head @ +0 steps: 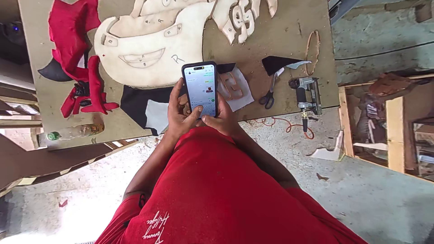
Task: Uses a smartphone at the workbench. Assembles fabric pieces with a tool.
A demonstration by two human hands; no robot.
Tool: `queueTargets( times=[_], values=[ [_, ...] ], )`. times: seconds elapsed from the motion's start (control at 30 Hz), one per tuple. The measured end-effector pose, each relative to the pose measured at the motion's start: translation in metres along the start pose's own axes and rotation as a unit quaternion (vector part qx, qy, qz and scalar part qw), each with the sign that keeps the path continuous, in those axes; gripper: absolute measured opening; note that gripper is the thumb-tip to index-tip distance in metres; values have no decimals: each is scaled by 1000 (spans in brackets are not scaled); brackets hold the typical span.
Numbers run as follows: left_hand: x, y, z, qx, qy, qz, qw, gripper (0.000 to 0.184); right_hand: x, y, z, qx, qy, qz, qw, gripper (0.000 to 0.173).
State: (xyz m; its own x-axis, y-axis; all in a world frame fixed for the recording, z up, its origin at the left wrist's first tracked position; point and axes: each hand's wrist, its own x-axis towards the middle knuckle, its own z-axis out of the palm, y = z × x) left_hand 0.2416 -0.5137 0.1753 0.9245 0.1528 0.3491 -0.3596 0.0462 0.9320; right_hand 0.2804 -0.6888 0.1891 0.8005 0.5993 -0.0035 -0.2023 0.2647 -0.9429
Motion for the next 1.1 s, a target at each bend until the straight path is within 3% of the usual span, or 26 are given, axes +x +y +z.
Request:
queueTargets(
  times=[0.3,0.43,0.53,0.67,0.87,1.1],
  values=[
    [4,-8,4,-37,-26,-6,999,81,1,3,-19,49,-7,-12,999,46],
    [7,-12,4,-26,-64,-5,998,83,2,-5,-27,46,-9,8,999,55],
    [10,-13,9,-12,-78,4,997,84,4,-7,-33,41,15,6,999,52],
    [12,-13,21,2,-58,5,998,84,10,-8,-38,39,41,-2,998,46],
    [14,-16,22,4,-39,6,999,84,15,-4,-49,90,-17,-8,996,47],
    [21,-22,14,14,-45,1,999,88,31,2,-44,74,36,13,997,35]
  ],
)
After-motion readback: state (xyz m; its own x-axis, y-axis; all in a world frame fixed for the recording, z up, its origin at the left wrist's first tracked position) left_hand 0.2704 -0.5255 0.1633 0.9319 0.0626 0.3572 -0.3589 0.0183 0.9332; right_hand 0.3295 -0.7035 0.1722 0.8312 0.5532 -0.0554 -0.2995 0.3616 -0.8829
